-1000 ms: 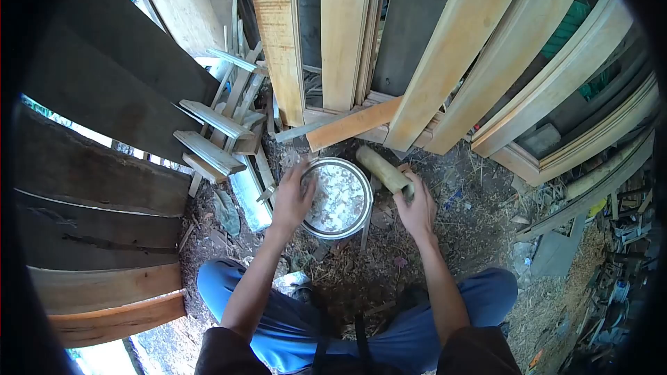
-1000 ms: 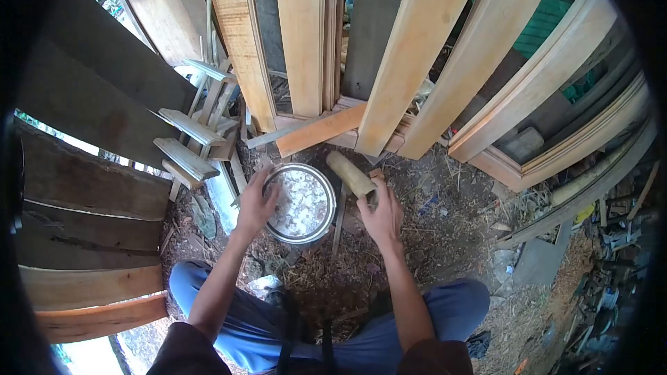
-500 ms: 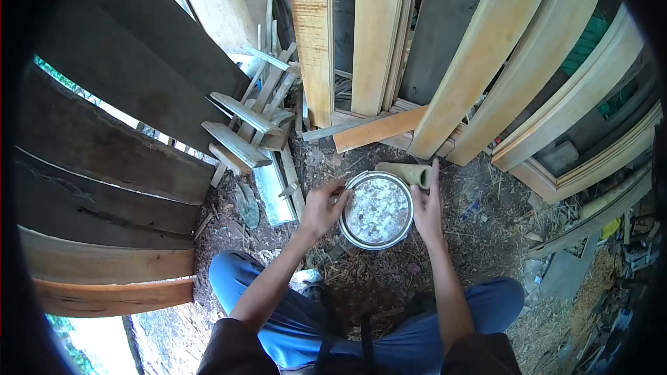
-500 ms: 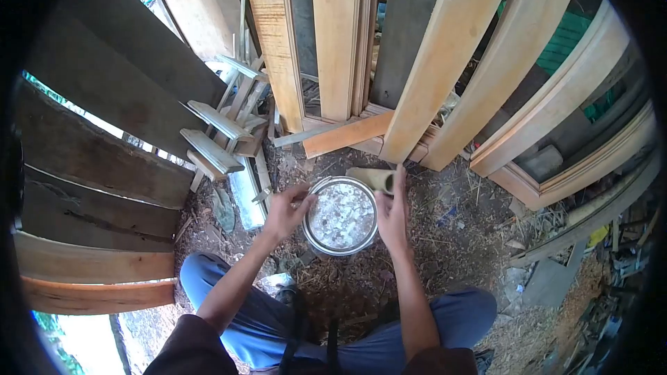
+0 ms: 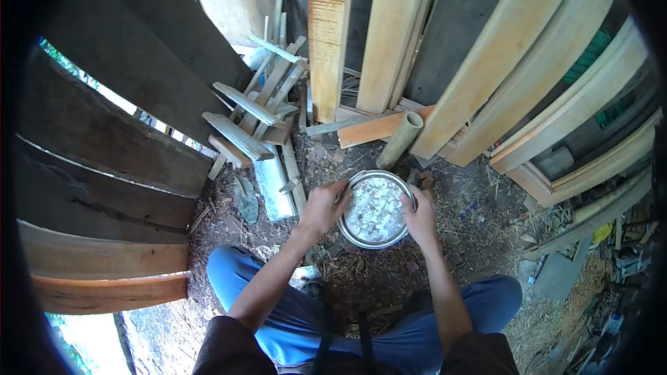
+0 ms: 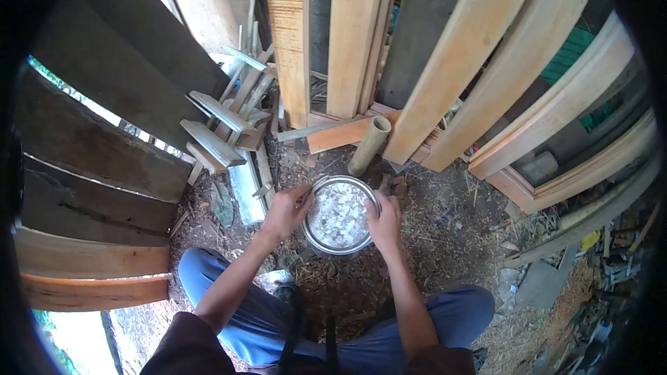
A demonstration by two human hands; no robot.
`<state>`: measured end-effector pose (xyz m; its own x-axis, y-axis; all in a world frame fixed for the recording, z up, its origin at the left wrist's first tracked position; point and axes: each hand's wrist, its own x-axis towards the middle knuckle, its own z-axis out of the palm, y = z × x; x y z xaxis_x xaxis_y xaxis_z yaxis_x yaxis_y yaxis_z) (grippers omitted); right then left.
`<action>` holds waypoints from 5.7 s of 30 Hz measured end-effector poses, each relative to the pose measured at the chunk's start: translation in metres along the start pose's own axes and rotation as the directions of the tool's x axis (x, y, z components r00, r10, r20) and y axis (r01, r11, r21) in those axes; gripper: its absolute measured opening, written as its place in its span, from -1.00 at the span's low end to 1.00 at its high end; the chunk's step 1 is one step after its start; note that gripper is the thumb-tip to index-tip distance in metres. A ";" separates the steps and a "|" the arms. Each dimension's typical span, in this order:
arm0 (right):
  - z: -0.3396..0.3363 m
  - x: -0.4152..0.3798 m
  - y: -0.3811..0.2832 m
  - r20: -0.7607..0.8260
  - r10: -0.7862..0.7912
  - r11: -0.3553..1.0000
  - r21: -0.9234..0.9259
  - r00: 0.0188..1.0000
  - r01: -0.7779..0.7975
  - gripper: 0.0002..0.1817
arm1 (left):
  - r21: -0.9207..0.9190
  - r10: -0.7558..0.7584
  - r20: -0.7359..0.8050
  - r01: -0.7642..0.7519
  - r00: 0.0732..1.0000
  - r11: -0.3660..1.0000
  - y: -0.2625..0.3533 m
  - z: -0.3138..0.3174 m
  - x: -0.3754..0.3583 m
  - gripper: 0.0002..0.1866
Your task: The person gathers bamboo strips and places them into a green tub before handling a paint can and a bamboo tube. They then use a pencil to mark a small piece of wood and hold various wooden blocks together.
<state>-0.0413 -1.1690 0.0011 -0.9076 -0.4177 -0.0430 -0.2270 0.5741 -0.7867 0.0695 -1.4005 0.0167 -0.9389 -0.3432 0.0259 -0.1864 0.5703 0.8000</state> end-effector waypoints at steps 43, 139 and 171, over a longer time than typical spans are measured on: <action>0.084 -0.070 0.097 0.490 -0.121 0.784 -0.486 0.863 0.386 -0.52 | 0.071 -0.046 0.102 0.039 0.994 0.997 0.013 0.011 0.011 -0.65; 0.062 0.000 -0.058 0.316 -0.030 0.952 0.299 0.948 -0.070 -0.62 | 0.009 0.081 0.403 -0.092 0.912 0.996 -0.045 -0.036 0.024 -0.66; 0.079 -0.020 0.013 0.095 0.066 0.949 0.303 0.993 -0.092 -0.85 | 0.154 -0.161 -0.083 0.172 0.984 0.973 -0.011 -0.014 0.027 -0.44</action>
<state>0.0014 -1.2088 -0.0568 -0.8830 -0.4437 -0.1533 -0.0245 0.3697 -0.9288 0.0507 -1.4264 0.0164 -0.8696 -0.4909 -0.0535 -0.3872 0.6107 0.6907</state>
